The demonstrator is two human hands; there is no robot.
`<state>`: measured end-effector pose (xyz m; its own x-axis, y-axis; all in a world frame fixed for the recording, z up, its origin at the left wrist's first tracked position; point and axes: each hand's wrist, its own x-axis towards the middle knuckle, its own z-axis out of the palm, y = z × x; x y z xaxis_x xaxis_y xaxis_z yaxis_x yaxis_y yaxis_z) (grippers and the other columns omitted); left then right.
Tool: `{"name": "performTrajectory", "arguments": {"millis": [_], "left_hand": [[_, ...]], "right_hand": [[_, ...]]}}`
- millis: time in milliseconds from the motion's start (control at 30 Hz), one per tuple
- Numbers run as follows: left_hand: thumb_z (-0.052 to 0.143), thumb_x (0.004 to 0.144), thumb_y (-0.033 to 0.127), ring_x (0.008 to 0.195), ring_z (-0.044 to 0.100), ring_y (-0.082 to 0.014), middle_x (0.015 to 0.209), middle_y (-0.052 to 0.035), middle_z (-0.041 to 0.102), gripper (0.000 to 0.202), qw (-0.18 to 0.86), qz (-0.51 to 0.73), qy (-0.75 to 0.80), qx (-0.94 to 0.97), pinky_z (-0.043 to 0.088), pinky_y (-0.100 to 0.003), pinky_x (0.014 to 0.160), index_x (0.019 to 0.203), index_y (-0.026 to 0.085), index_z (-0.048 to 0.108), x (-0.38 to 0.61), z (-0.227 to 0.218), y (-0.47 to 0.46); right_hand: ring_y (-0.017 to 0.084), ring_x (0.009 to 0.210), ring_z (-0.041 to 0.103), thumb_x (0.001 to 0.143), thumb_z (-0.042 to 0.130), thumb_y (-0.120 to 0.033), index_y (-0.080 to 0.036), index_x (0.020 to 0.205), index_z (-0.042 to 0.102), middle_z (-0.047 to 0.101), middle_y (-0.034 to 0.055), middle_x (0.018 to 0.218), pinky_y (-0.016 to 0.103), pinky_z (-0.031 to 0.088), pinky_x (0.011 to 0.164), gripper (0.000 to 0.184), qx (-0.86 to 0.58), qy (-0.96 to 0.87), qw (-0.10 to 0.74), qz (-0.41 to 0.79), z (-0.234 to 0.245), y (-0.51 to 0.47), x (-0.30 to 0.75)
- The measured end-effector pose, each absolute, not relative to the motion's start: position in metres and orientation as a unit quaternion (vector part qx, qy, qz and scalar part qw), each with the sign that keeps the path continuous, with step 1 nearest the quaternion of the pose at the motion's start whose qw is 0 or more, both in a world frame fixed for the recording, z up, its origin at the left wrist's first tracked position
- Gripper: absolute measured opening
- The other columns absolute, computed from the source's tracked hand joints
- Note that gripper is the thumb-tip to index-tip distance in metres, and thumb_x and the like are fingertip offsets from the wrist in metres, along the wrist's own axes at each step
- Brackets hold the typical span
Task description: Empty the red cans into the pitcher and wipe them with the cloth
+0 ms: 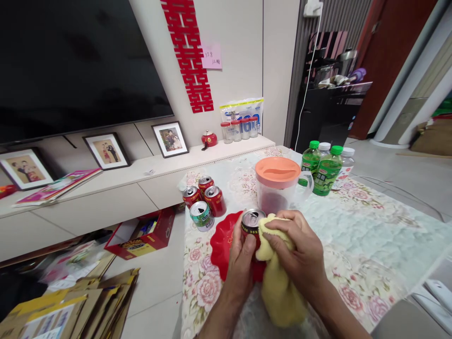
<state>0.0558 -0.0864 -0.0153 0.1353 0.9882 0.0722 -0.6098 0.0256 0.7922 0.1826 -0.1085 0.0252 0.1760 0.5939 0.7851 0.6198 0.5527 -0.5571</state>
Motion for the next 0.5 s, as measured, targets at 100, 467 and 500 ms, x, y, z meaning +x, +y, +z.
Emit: {"name": "performTrajectory", "arguments": {"millis": [100,467,500], "left_hand": [[0.074,0.092,0.049,0.13,0.066,-0.0323,0.129,-0.0109,0.073,0.054,0.696,0.594,0.246,0.319,0.051,-0.046,0.111,0.139,0.026,0.06,0.055,-0.009,-0.086],[0.087,0.082,0.049,0.098,0.075,-0.0219,0.103,-0.0024,0.079,0.042,0.65,0.66,0.276,0.257,0.055,-0.04,0.102,0.108,0.024,0.067,0.047,-0.006,-0.071],[0.088,0.08,0.049,0.098,0.075,-0.0213,0.104,-0.0022,0.079,0.043,0.646,0.665,0.28,0.249,0.055,-0.039,0.102,0.108,0.024,0.067,0.047,-0.006,-0.07]], "right_hand": [[0.02,0.095,0.067,0.092,0.068,-0.011,-0.025,0.103,0.071,0.065,0.0058,0.101,0.032,0.057,0.081,0.018,-0.458,-0.68,0.573,-0.011,0.022,-0.105,0.18],[0.018,0.09,0.06,0.081,0.059,0.007,-0.022,0.091,0.068,0.061,0.0026,0.094,0.029,0.05,0.078,0.031,-0.43,-0.781,0.435,0.128,0.005,-0.096,0.184],[0.018,0.09,0.06,0.081,0.06,0.006,-0.022,0.091,0.068,0.061,0.0021,0.093,0.03,0.05,0.078,0.031,-0.432,-0.785,0.425,0.134,0.004,-0.096,0.186]]}}
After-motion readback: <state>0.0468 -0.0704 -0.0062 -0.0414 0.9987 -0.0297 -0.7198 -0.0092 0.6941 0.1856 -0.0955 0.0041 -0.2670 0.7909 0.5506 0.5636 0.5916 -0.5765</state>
